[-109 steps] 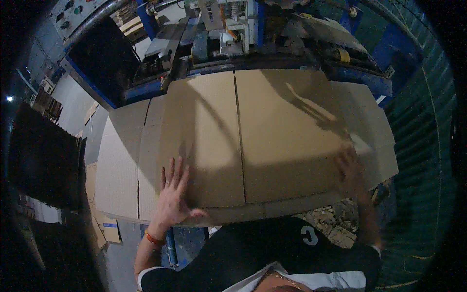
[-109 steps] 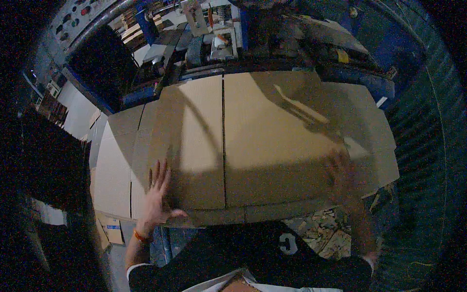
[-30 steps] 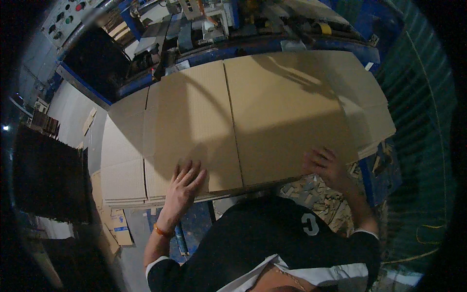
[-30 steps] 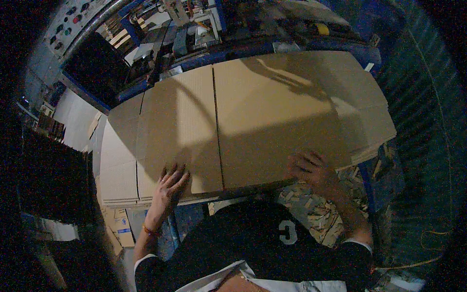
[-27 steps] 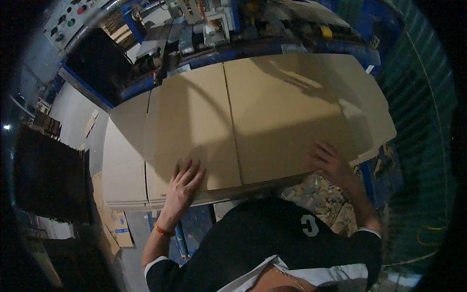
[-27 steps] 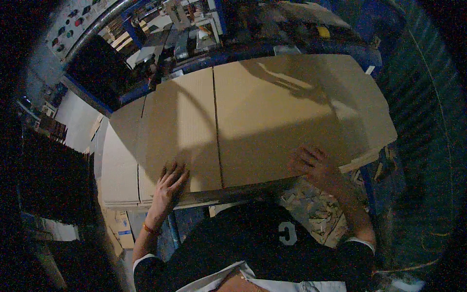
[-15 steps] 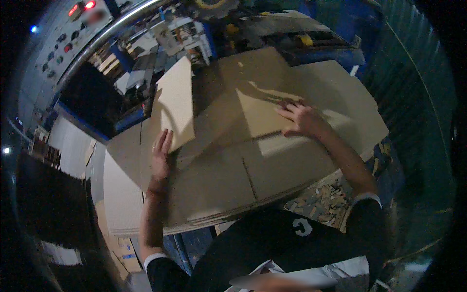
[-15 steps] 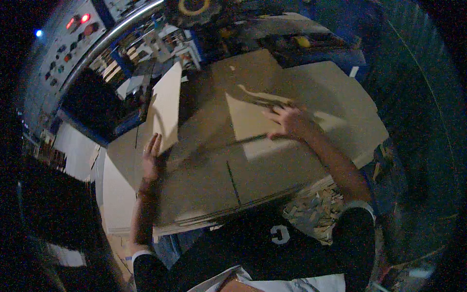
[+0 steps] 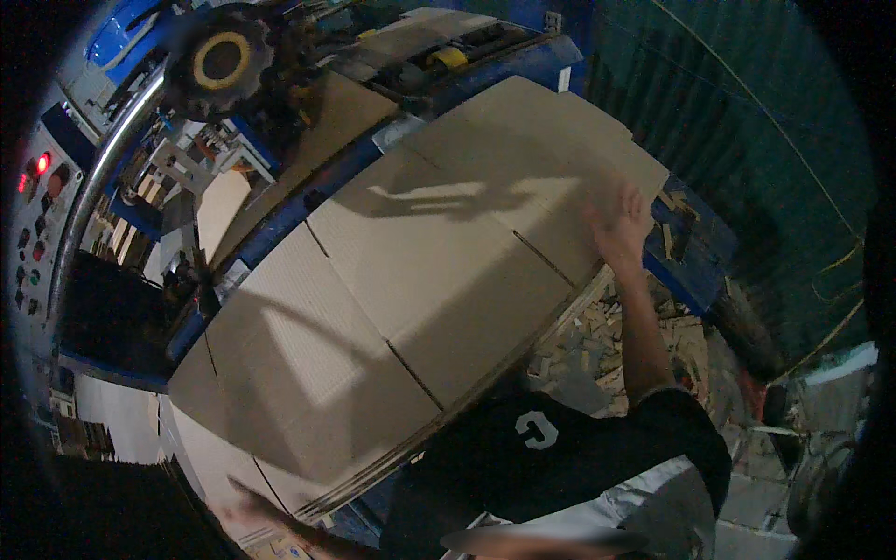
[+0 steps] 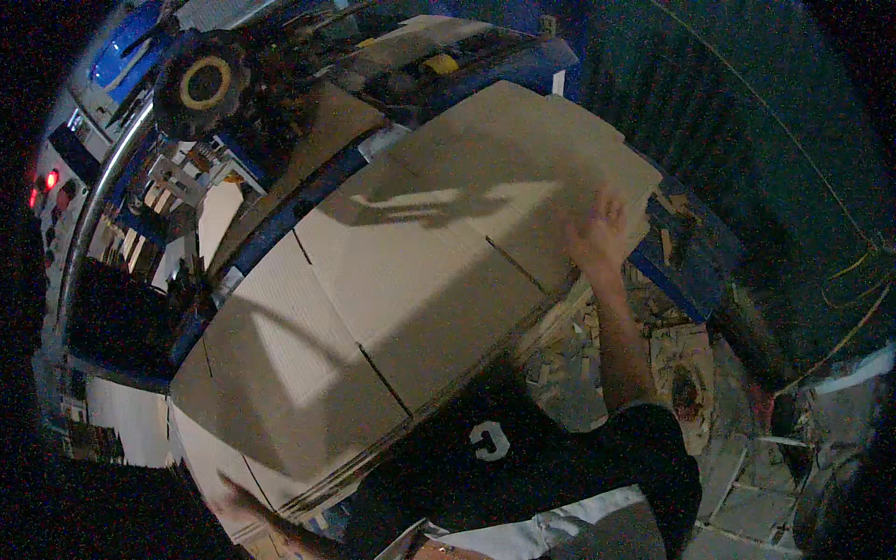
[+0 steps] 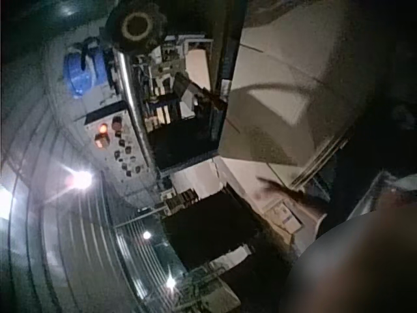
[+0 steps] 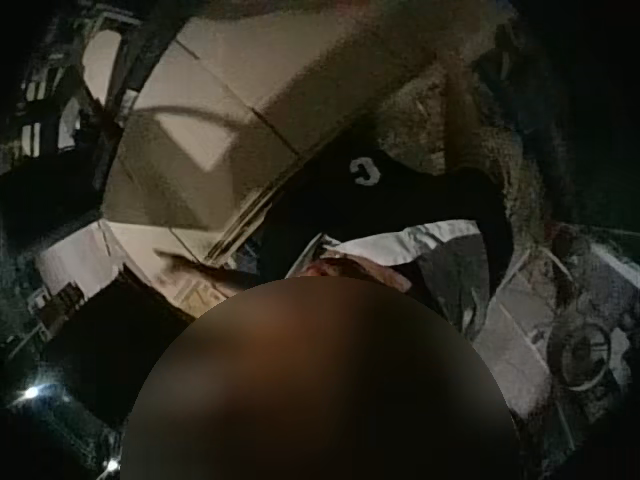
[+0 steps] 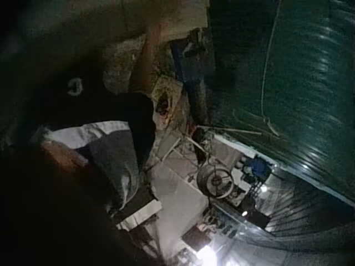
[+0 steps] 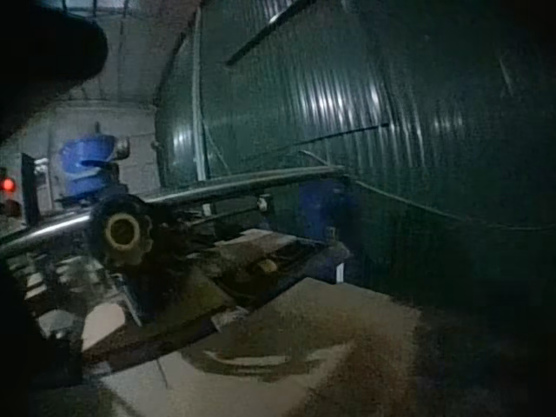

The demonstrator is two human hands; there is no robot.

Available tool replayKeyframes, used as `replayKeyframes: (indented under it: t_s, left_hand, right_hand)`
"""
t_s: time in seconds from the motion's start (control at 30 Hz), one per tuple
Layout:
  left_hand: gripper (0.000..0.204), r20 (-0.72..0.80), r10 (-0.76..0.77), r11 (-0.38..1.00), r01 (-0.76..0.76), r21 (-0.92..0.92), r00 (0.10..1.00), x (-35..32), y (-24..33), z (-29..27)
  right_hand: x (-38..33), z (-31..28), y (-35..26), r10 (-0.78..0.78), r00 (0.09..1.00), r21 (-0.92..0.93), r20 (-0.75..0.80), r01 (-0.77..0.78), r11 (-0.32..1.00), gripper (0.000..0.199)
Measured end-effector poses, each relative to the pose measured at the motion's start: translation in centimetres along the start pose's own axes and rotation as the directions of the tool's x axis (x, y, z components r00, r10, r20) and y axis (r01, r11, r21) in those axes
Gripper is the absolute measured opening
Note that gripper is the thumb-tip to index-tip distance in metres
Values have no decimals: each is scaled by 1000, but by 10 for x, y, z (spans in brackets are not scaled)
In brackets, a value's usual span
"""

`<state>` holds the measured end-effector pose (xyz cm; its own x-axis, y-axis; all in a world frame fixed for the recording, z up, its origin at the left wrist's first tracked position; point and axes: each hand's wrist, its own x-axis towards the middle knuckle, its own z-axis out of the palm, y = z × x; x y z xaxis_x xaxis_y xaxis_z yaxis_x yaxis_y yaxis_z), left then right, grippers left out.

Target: The person repeatedly picks up flat cardboard sheets from a nearby pile and places them onto a growing stack on a workbench. The person uses both hands to align and smooth each sheet before adding the next one.

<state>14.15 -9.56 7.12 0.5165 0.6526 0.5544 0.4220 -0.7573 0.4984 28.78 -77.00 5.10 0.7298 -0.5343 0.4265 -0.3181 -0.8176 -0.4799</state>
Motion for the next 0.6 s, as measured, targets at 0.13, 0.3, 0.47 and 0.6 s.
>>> replayKeyframes:
  t_s: [0.13, 0.3, 0.47, 0.6]
  left_hand:
    - [66, -38, -298, 935, 300, 186, 954, -41, -71, -5]
    - [63, -224, -320, 941, 336, 37, 921, -38, -85, 2]
    - [59, -632, -222, 891, -109, -441, 743, 2, -59, -36]
    - [43, -351, -471, 564, -30, -825, 809, 20, -65, -56]
  right_hand:
    - [-21, 18, 22, 183, 981, -190, 71, -167, 968, 77]
    - [-7, 37, 29, 188, 982, -257, -3, -183, 949, 73]
    - [12, 48, 41, 145, 933, 579, -329, 79, 811, 57]
    - [44, 33, 25, 376, 915, 955, -146, 32, 295, 45]
